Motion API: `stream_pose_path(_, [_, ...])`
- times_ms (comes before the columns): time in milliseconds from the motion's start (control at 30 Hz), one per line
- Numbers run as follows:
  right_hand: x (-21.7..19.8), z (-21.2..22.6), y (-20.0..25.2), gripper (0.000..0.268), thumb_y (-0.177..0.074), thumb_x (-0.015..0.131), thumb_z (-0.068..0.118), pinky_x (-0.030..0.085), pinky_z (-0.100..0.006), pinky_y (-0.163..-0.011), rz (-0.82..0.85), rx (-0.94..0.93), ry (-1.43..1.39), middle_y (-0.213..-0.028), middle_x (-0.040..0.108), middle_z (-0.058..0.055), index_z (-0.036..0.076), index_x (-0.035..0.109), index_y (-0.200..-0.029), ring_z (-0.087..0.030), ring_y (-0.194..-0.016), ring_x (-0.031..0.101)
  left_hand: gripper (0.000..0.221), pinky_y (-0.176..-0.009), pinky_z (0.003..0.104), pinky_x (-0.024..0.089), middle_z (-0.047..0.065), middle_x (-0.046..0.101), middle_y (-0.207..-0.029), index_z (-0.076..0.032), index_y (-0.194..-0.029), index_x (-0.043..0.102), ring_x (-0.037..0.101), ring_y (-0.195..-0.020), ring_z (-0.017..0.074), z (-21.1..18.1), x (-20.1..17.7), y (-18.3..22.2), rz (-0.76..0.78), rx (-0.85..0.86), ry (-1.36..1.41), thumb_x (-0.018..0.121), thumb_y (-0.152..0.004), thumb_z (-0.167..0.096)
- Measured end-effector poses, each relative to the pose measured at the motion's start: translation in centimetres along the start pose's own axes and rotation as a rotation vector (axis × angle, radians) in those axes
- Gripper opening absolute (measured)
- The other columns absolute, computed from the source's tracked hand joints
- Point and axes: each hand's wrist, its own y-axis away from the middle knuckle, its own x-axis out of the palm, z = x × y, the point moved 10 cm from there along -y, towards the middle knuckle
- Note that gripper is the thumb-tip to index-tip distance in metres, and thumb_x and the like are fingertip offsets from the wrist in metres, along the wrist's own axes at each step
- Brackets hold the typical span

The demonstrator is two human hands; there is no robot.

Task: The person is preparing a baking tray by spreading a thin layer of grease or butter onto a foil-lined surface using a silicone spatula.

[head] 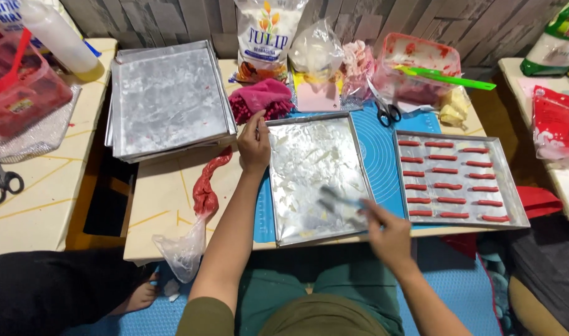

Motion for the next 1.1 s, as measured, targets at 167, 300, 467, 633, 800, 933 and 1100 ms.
stream_pose_path(167, [1.3, 1.2, 2.6, 0.037, -0.083, 0.072, 0.002, 0.059, -0.034, -0.076, -0.017, -0.08, -0.003, -0.087, 0.081, -0.005, 0.021, 0.082, -0.112, -0.025, -0.082, 0.076, 0.027, -0.053, 0.035, 0.05, 0.006, 0.071, -0.073, -0.016, -0.119, 0.076, 0.059, -0.051, 0.0212, 0.1, 0.4, 0.9, 0.014, -0.008, 0.006, 0.054, -0.106, -0.022])
stream_pose_path(300, [4.0, 0.4, 3.9, 0.042, -0.076, 0.071, -0.003, 0.058, -0.04, -0.072, 0.011, -0.176, 0.052, -0.088, 0.08, -0.008, 0.021, 0.083, -0.109, -0.03, -0.078, 0.075, 0.026, -0.053, 0.033, 0.05, 0.002, 0.068, -0.069, -0.016, -0.119, 0.075, 0.058, -0.05, 0.0194, 1.6, 0.2, 0.9, -0.006, -0.025, 0.006, 0.053, -0.106, -0.023])
stream_pose_path(467, [-0.5, -0.3, -0.8, 0.033, -0.087, 0.068, -0.001, 0.054, -0.042, -0.076, -0.125, -0.037, -0.005, -0.087, 0.078, -0.01, 0.016, 0.081, -0.113, -0.035, -0.087, 0.072, 0.028, -0.055, 0.034, 0.051, 0.003, 0.069, -0.07, -0.017, -0.121, 0.075, 0.058, -0.052, 0.0201, 1.6, 0.1, 0.9, 0.02, -0.066, 0.02, 0.052, -0.106, -0.024])
stream_pose_path(633, [-0.1, -3.0, -1.7, 0.038, -0.084, 0.072, -0.001, 0.056, -0.039, -0.075, -0.174, -0.197, 0.216, -0.087, 0.079, -0.004, 0.024, 0.082, -0.112, -0.029, -0.079, 0.073, 0.028, -0.056, 0.033, 0.052, 0.003, 0.069, -0.072, -0.018, -0.122, 0.074, 0.06, -0.053, 0.0187, 0.9, 0.5, 0.6, 0.071, -0.084, 0.003, 0.052, -0.107, -0.027])
stream_pose_path(800, [-0.6, -2.3, -3.9, 0.041, -0.09, 0.072, -0.002, 0.054, -0.033, -0.074, -0.258, -0.373, 0.335, -0.093, 0.08, 0.003, 0.027, 0.082, -0.117, -0.022, -0.075, 0.073, 0.028, -0.063, 0.04, 0.055, 0.011, 0.074, -0.088, -0.017, -0.123, 0.073, 0.068, -0.065, 0.0289, 0.5, 0.6, 1.0, 0.093, -0.108, -0.027, 0.054, -0.106, -0.027])
stream_pose_path(933, [2.3, -3.3, -7.5, 0.037, -0.091, 0.074, 0.004, 0.054, -0.033, -0.072, -0.267, -0.426, 0.367, -0.09, 0.079, 0.008, 0.032, 0.081, -0.115, -0.019, -0.071, 0.07, 0.024, -0.067, 0.041, 0.057, 0.011, 0.073, -0.091, -0.017, -0.121, 0.074, 0.071, -0.076, 0.033, 0.9, 0.7, 1.2, 0.084, -0.108, -0.031, 0.06, -0.104, -0.027])
stream_pose_path(1100, [6.7, -7.5, -17.1, 0.026, -0.094, 0.069, 0.004, 0.048, -0.027, -0.045, -0.1, 0.162, -0.394, -0.08, 0.072, -0.012, 0.009, 0.075, -0.119, -0.017, -0.048, 0.063, 0.016, -0.069, 0.036, 0.059, 0.005, 0.071, -0.086, -0.017, -0.111, 0.073, 0.072, -0.08, 0.0271, 1.6, 1.4, 1.3, 0.125, -0.091, -0.061, 0.061, -0.105, -0.026])
